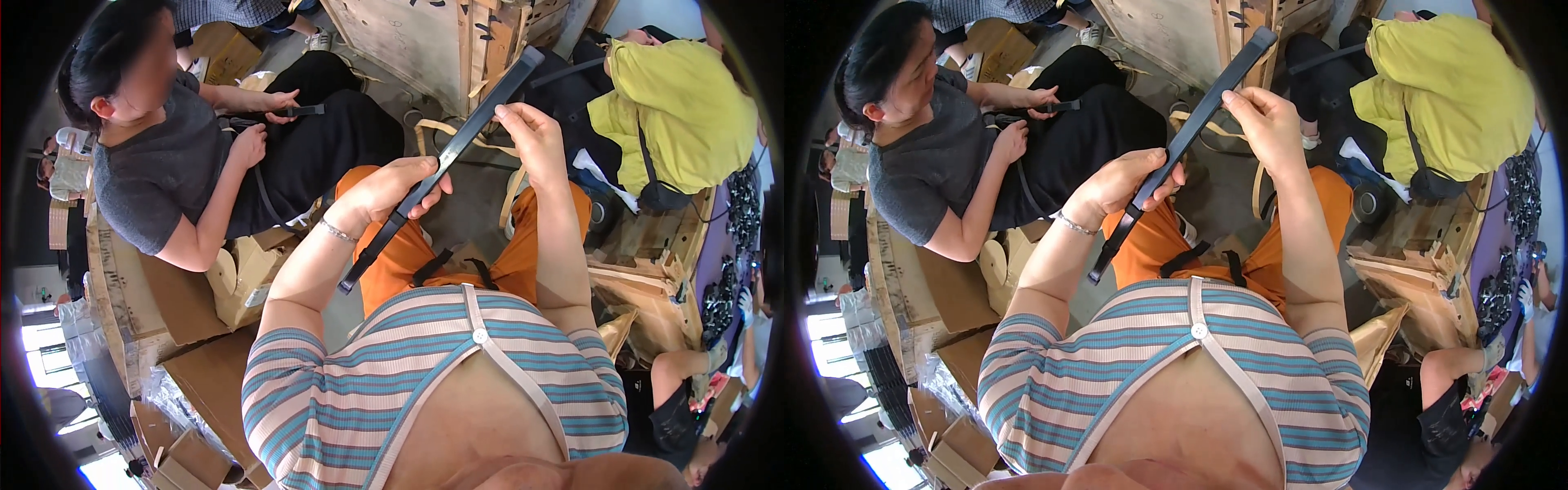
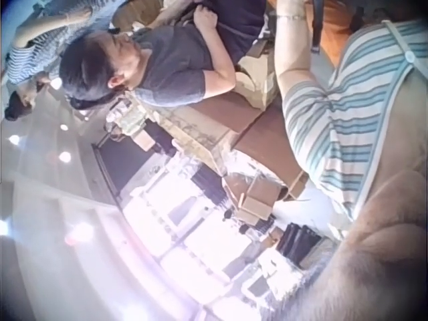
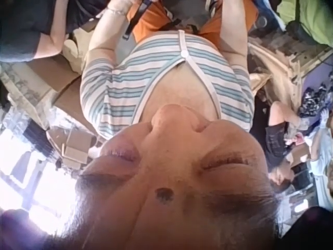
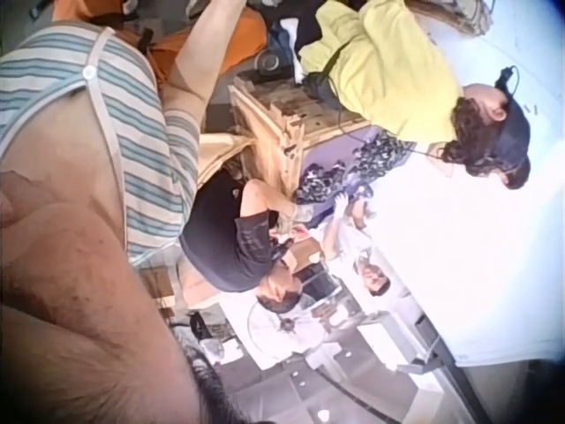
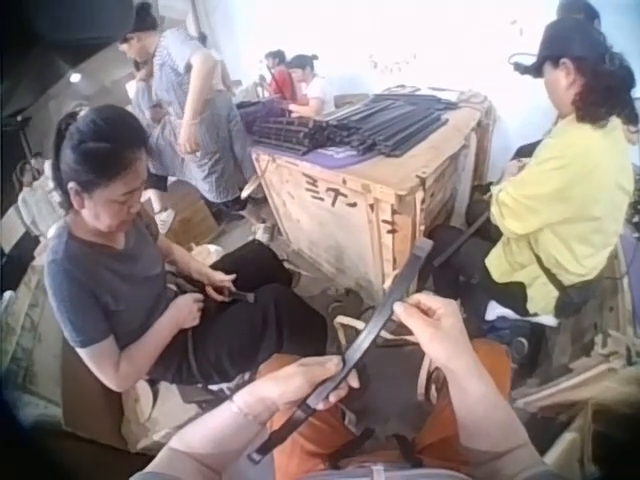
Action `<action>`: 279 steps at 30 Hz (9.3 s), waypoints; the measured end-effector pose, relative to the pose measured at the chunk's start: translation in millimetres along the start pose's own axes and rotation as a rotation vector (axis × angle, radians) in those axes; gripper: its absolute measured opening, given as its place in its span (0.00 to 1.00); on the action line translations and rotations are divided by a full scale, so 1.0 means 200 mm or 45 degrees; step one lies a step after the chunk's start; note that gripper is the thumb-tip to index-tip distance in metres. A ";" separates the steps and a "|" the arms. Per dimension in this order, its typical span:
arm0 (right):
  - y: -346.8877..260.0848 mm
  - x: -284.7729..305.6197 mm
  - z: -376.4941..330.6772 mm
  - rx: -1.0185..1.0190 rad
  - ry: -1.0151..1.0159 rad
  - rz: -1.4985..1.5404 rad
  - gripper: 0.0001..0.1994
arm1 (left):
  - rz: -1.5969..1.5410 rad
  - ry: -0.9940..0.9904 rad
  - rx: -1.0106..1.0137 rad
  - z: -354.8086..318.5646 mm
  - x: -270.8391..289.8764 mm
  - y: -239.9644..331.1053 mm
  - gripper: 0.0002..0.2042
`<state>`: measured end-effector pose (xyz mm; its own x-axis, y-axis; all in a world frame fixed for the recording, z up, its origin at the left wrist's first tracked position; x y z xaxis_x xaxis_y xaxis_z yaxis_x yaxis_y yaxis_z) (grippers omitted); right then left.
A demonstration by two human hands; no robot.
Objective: The recorder bundles black rectangular components using elastic straps in a manufacturing environment.
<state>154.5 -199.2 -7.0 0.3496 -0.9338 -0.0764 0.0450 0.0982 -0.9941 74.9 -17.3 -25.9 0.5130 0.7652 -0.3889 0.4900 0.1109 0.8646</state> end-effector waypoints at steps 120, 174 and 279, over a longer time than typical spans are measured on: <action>-0.24 -0.23 -0.04 0.382 -0.160 -0.340 0.10 | 0.048 0.433 -0.475 -0.15 -0.03 0.05 0.15; -0.37 -0.19 -0.18 0.631 -0.002 -0.490 0.10 | -0.269 0.054 -0.785 -0.27 -0.06 0.15 0.17; 0.07 -0.24 -0.07 -0.206 -0.509 0.296 0.19 | -0.290 0.084 -0.572 -0.11 0.00 0.06 0.25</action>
<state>126.0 -157.1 -17.2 0.6663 -0.6853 -0.2938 -0.2118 0.2039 -0.9558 64.4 -1.8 -8.3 0.3754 0.7268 -0.5752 0.2256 0.5302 0.8173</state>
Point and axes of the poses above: each hand's wrist, its own z-axis towards the middle knuckle, its own x-axis out of the back of the hand, y = z × x, the point moved 4 cm from there along z, towards the middle knuckle, and after that the axes turned 9 degrees about -y, right-handed, at the moved point
